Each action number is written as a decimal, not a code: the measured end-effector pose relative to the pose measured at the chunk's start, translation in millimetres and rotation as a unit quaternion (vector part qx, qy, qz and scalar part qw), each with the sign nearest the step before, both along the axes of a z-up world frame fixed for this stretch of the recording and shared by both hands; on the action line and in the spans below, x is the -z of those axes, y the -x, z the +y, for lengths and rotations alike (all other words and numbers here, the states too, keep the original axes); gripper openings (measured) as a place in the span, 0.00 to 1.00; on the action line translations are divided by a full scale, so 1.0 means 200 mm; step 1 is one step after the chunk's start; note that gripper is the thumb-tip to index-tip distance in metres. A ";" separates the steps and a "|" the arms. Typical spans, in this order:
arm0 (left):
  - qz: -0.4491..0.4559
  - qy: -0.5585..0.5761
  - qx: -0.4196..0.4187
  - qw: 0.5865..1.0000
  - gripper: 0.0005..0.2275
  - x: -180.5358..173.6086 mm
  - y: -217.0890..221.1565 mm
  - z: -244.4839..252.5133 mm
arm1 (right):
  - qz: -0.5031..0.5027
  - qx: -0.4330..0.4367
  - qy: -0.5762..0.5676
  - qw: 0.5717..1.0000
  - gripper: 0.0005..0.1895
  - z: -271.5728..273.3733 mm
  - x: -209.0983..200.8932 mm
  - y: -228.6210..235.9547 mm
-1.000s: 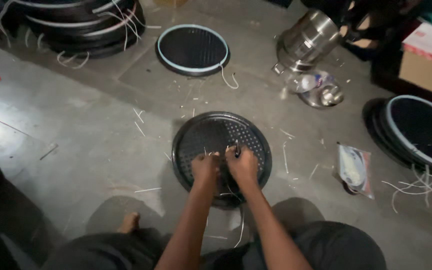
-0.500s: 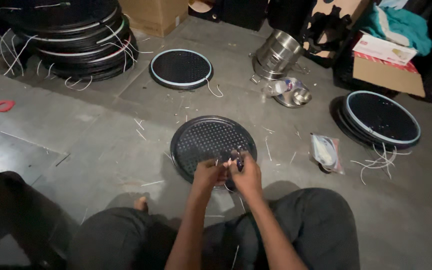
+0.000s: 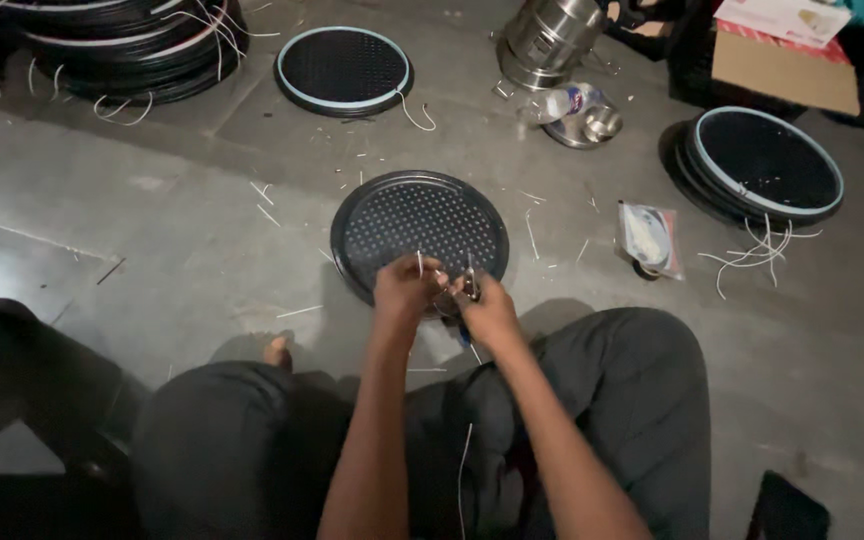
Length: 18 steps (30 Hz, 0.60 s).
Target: The person sits on the floor and assembles a circular light fixture by threading white wires through a perforated black tray. They use pliers to cut and secure the wires, repeatedly inserting and adjusting them through the holes in the tray.
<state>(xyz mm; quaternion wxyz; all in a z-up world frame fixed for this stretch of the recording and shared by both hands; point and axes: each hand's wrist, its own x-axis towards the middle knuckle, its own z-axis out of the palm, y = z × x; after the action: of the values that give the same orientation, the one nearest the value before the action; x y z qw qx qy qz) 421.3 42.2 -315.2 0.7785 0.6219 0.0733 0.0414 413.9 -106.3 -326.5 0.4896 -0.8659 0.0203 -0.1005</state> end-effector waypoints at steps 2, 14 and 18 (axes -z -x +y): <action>0.011 0.007 -0.034 0.999 0.09 -0.03 -0.01 0.00 | 0.006 0.002 0.006 1.000 0.14 0.00 -0.01 0.00; 0.080 0.140 -0.032 0.986 0.10 -0.12 -0.14 0.03 | -0.091 -0.115 0.151 0.978 0.28 0.03 0.02 0.00; 0.083 0.109 -0.041 0.990 0.10 -0.14 -0.19 0.06 | 0.089 -0.065 -0.021 0.994 0.17 0.09 -0.02 -0.05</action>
<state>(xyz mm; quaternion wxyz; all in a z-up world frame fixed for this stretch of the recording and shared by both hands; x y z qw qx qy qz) 459.7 53.8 -288.1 0.8307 0.5309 0.1670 0.0132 423.8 -88.9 -321.7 0.5092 -0.8605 0.0100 0.0095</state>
